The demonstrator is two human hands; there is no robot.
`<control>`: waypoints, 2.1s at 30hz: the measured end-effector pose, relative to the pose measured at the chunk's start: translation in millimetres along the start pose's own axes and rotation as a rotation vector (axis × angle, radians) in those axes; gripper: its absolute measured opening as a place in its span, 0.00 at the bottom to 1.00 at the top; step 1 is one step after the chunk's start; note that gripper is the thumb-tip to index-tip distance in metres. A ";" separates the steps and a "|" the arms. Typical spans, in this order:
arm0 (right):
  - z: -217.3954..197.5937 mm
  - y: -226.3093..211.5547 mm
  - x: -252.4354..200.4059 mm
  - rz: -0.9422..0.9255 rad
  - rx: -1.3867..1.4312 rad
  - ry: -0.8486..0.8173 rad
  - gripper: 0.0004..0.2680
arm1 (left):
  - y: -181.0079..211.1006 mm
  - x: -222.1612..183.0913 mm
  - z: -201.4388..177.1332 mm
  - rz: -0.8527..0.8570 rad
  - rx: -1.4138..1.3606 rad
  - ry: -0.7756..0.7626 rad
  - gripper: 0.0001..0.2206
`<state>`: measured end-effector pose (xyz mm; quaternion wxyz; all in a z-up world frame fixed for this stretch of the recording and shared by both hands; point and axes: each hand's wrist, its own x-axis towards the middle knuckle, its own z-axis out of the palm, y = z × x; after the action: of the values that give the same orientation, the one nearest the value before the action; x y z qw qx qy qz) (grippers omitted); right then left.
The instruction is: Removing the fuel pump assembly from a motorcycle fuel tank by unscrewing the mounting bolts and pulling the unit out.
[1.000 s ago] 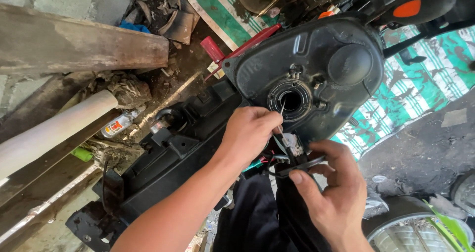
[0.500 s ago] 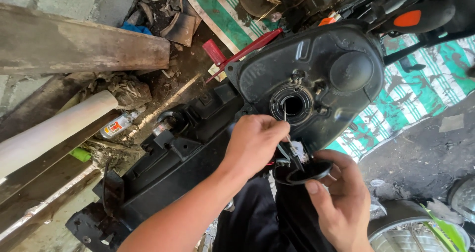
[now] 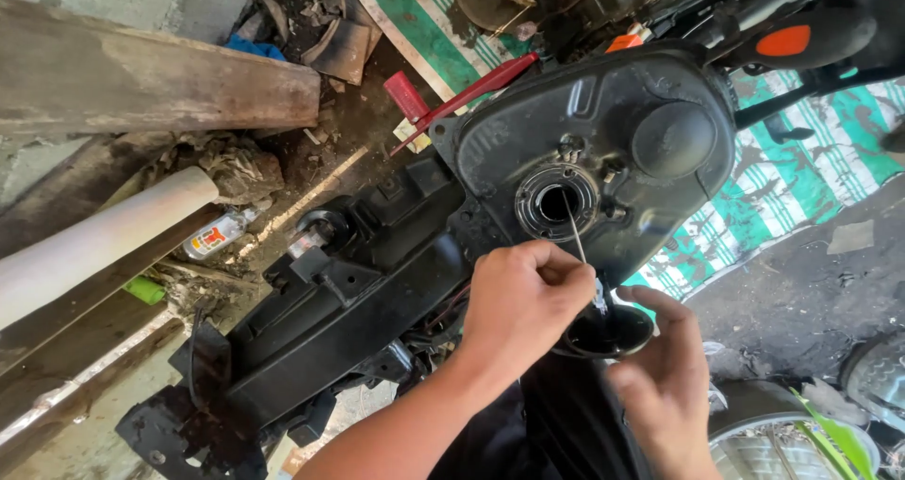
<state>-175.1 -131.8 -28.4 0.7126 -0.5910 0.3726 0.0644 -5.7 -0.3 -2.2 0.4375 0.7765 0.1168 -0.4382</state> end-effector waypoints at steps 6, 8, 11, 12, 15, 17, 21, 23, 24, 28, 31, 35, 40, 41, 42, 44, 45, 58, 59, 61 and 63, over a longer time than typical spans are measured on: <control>0.8 4.3 -1.2 -0.036 -0.246 0.016 0.28 | -8.4 -4.5 10.3 0.079 -0.026 0.045 0.09; -5.0 16.7 -0.5 -0.045 -0.178 -0.002 0.27 | -12.9 -6.6 15.8 0.111 -0.025 0.062 0.09; -9.8 26.5 1.1 -0.044 -0.083 -0.028 0.26 | -18.4 -8.6 24.2 0.191 -0.014 0.101 0.08; -10.6 28.4 1.0 -0.035 -0.053 -0.037 0.27 | -20.4 -9.7 27.0 0.238 -0.001 0.126 0.08; -16.4 40.6 0.3 -0.031 0.037 -0.070 0.28 | -24.7 -13.0 33.6 0.305 0.024 0.155 0.07; -18.3 47.8 -1.0 -0.023 0.059 -0.078 0.29 | -27.8 -14.4 38.9 0.329 0.044 0.192 0.06; -22.4 62.9 -2.9 -0.019 0.238 -0.138 0.30 | -32.4 -17.9 46.4 0.368 0.125 0.238 0.07; -21.9 64.3 -3.2 -0.060 0.167 -0.140 0.31 | -34.8 -19.3 48.1 0.379 0.138 0.245 0.07; -21.5 65.4 -3.4 -0.101 0.096 -0.139 0.31 | -36.3 -20.1 49.0 0.389 0.152 0.249 0.07; -24.8 83.7 -3.8 -0.176 0.089 -0.164 0.31 | -40.8 -24.4 52.1 0.484 0.182 0.303 0.07; -30.4 95.0 -3.4 -0.227 -0.048 -0.143 0.33 | -44.3 -28.0 54.9 0.489 0.220 0.324 0.07; -24.5 89.5 -4.3 -0.251 -0.049 -0.171 0.32 | -49.1 -33.6 57.7 0.507 0.273 0.360 0.07; -32.3 105.1 -1.5 -0.278 -0.076 -0.172 0.32 | -52.6 -39.0 56.8 0.551 0.284 0.404 0.07; -31.2 104.1 -0.1 -0.283 -0.058 -0.180 0.32 | -52.3 -39.6 56.6 0.570 0.272 0.412 0.07; -30.1 103.1 1.2 -0.289 -0.041 -0.187 0.32 | -52.1 -40.2 56.3 0.590 0.259 0.420 0.08; -33.0 105.2 4.2 -0.279 -0.054 -0.169 0.32 | -50.1 -41.1 58.3 0.605 0.246 0.449 0.07; -33.7 106.3 6.5 -0.270 -0.063 -0.148 0.32 | -49.0 -41.1 58.7 0.621 0.237 0.476 0.06; -46.8 160.4 32.6 -0.411 0.446 -0.252 0.27 | -53.6 -18.3 49.5 0.167 0.091 0.076 0.25; -37.0 152.5 31.4 -0.448 0.510 -0.292 0.26 | -53.2 -16.9 45.2 0.125 -0.030 0.050 0.24; -27.9 146.6 30.4 -0.485 0.576 -0.331 0.26 | -53.6 -14.4 42.3 0.084 -0.147 0.024 0.22; -28.6 151.4 30.1 -0.473 0.610 -0.351 0.27 | -55.8 -12.7 44.7 0.083 -0.210 0.036 0.19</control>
<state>-247.3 -123.3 -167.6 0.9026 -0.4025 0.1015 -0.1145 -70.5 0.2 -34.9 0.5320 0.7382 0.1377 -0.3912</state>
